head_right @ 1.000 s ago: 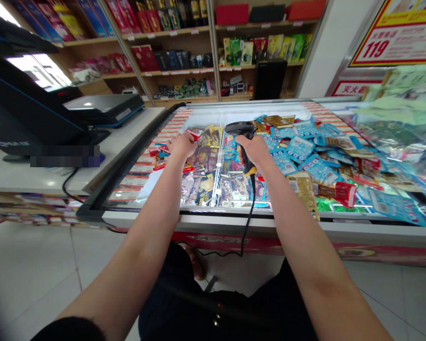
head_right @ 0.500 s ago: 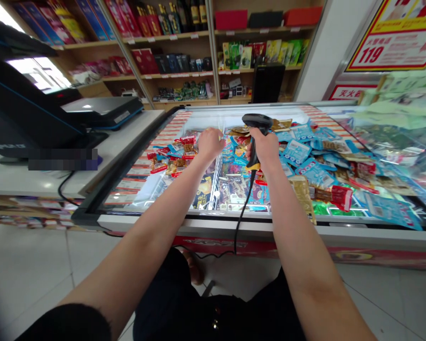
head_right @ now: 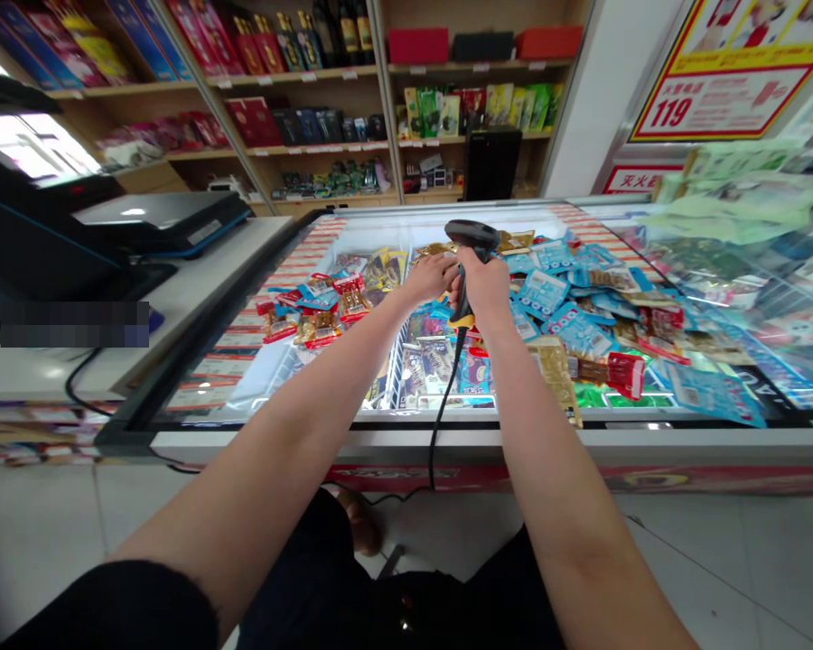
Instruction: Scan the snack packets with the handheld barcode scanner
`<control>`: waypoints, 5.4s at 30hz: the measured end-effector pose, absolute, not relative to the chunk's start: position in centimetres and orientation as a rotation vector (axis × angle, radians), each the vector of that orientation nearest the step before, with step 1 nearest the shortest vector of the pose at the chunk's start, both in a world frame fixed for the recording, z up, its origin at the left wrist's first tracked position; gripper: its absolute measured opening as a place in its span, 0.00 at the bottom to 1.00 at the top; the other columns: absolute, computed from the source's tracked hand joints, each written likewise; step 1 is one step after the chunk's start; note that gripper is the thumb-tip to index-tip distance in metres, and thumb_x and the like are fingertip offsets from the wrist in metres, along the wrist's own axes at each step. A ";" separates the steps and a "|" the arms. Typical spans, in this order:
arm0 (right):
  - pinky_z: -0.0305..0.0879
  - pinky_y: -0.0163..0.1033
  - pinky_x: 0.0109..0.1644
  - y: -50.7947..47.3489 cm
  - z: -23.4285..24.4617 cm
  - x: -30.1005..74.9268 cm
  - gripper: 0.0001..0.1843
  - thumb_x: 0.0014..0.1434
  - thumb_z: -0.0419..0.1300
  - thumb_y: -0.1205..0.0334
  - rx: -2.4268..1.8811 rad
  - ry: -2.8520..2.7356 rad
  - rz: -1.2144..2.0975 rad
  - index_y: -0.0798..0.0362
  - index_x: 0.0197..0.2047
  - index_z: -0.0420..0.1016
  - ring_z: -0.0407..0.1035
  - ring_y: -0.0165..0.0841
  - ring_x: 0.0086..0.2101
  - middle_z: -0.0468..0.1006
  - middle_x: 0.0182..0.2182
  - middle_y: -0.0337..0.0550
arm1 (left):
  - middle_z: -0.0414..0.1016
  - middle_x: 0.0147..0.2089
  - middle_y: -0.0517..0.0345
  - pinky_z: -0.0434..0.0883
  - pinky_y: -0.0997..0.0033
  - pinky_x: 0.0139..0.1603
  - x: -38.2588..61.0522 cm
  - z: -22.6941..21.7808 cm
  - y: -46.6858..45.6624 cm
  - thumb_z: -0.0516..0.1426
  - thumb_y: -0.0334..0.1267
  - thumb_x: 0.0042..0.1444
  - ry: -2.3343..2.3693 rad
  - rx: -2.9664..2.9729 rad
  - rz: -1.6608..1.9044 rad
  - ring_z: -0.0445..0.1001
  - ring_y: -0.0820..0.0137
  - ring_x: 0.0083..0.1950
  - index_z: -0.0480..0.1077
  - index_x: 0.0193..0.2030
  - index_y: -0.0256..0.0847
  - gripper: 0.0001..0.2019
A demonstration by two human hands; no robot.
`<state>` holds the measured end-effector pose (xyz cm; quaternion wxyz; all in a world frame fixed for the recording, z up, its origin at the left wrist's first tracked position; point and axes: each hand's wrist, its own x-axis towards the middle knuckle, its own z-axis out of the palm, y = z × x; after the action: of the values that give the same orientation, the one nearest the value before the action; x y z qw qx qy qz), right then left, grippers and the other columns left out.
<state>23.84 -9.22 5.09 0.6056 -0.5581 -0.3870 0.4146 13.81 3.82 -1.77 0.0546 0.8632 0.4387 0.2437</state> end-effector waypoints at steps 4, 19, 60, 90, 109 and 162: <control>0.64 0.35 0.19 -9.3 5.1 23.7 0.12 0.57 0.56 0.57 -1.278 -0.900 0.965 0.50 0.24 0.64 0.67 0.31 0.16 0.70 0.17 0.40 | 0.76 0.51 0.50 0.61 0.63 0.62 12.3 -1.9 2.4 0.46 0.39 0.67 1.139 2.671 0.785 0.70 0.63 0.57 0.75 0.44 0.42 0.16; 0.60 0.37 0.13 -9.1 4.2 23.3 0.09 0.54 0.58 0.57 -1.232 -0.918 0.958 0.51 0.25 0.67 0.62 0.33 0.12 0.67 0.12 0.37 | 0.76 0.56 0.49 0.59 0.52 0.66 5.1 -0.3 -2.9 0.49 0.39 0.63 1.911 2.386 0.789 0.70 0.57 0.59 0.75 0.50 0.44 0.16; 0.60 0.37 0.14 -9.8 3.8 22.2 0.12 0.54 0.59 0.56 -1.318 -1.214 1.080 0.51 0.23 0.65 0.62 0.32 0.13 0.69 0.14 0.41 | 0.72 0.29 0.61 0.73 0.70 0.39 5.5 -1.1 1.2 0.60 0.33 0.49 1.634 1.440 1.219 0.76 0.68 0.36 0.68 0.33 0.42 0.05; 0.58 0.35 0.14 -10.9 3.6 22.2 0.15 0.57 0.61 0.57 -1.245 -1.507 1.198 0.52 0.22 0.66 0.63 0.31 0.13 0.71 0.15 0.44 | 0.61 0.27 0.65 0.62 0.74 0.36 2.8 -0.7 1.9 0.60 0.35 0.48 1.652 1.486 1.562 0.63 0.72 0.32 0.63 0.32 0.43 0.08; 0.57 0.36 0.14 -10.9 3.7 22.2 0.15 0.57 0.60 0.58 -1.254 -1.500 1.191 0.52 0.21 0.66 0.62 0.30 0.13 0.70 0.15 0.44 | 0.59 0.25 0.65 0.61 0.74 0.33 3.0 -0.6 1.4 0.61 0.34 0.48 1.653 1.462 1.584 0.62 0.72 0.30 0.63 0.31 0.43 0.08; 0.59 0.37 0.14 -9.8 4.1 22.6 0.14 0.55 0.59 0.58 -1.357 -1.104 1.022 0.51 0.20 0.65 0.64 0.32 0.12 0.68 0.14 0.41 | 0.74 0.56 0.35 0.58 0.48 0.64 7.3 0.4 -2.7 0.55 0.66 0.52 2.195 2.092 0.680 0.64 0.45 0.63 0.75 0.52 0.34 0.36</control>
<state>22.65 -9.76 4.09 0.5292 -0.5682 -0.4624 0.4281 7.33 -2.67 0.44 0.0170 0.6730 0.7063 0.2189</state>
